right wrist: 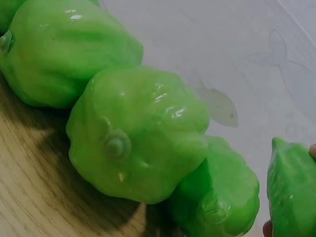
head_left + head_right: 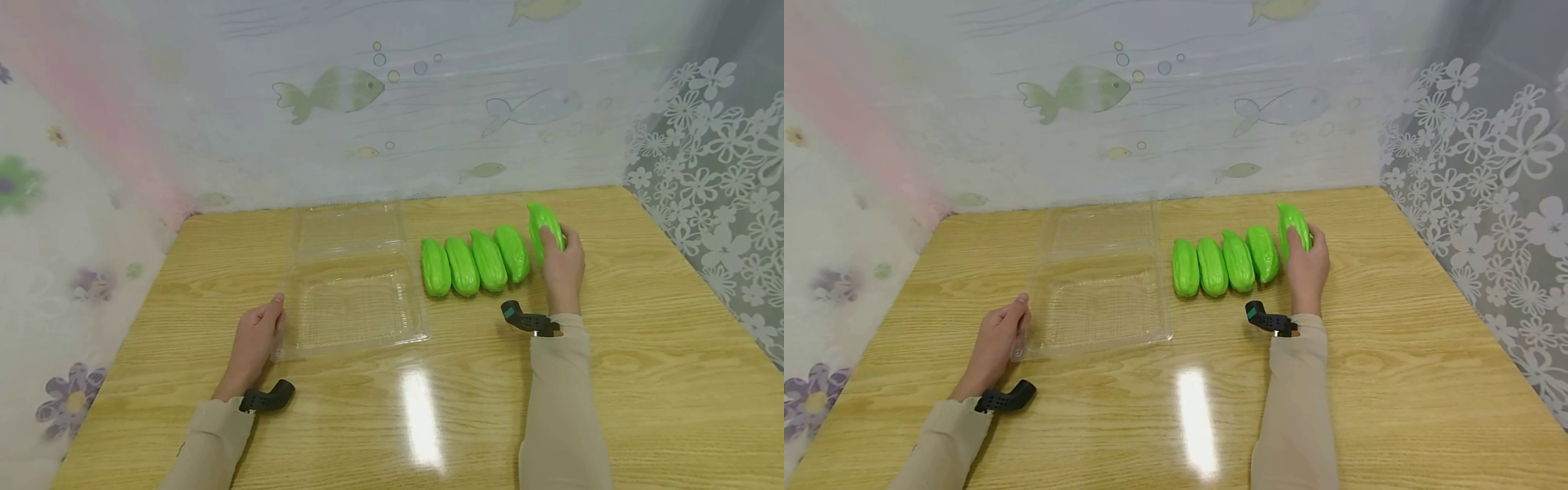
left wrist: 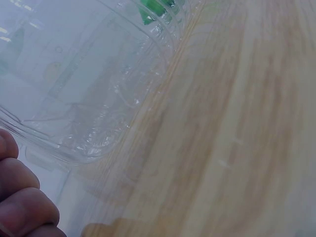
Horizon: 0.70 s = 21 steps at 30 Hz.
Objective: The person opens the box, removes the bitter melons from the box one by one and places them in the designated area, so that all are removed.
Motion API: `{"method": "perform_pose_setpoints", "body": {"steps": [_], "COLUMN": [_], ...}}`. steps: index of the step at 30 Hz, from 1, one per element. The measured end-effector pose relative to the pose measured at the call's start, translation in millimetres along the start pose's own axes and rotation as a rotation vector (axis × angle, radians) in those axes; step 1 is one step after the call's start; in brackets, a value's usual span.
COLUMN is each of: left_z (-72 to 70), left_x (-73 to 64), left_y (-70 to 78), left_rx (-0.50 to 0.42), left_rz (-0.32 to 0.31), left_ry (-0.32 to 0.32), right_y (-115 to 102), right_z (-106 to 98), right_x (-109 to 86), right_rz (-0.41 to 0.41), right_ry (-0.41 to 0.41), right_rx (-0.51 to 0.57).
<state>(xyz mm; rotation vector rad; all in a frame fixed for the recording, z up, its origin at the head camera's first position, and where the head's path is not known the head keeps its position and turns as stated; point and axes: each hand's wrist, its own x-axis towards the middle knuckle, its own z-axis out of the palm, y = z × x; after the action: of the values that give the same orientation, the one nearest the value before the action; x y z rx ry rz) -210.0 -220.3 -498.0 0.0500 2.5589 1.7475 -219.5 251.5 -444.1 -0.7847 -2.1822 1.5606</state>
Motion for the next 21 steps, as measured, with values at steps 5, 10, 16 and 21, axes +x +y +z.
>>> {"method": "perform_pose_setpoints", "body": {"steps": [5, 10, 16, 21], "left_z": [-0.4, -0.6, -0.2, 0.8], "left_x": [1.3, 1.9, -4.4, -9.1], "left_y": [-0.9, -1.4, 13.4, 24.2], "left_rx": [-0.002, 0.006, 0.001, 0.016], "left_rz": [-0.011, -0.014, -0.019, -0.009], "left_ry": [-0.008, -0.01, -0.002, 0.016], "right_y": [4, 7, 11, 10], "right_z": [0, 1, 1, 2], "right_x": [0.2, 1.8, 3.2, 2.7], "right_rz": [0.022, 0.05, 0.091, 0.101], "right_ry": [-0.003, -0.002, -0.027, -0.04], "right_rx": [0.022, 0.013, -0.01, -0.036]}}
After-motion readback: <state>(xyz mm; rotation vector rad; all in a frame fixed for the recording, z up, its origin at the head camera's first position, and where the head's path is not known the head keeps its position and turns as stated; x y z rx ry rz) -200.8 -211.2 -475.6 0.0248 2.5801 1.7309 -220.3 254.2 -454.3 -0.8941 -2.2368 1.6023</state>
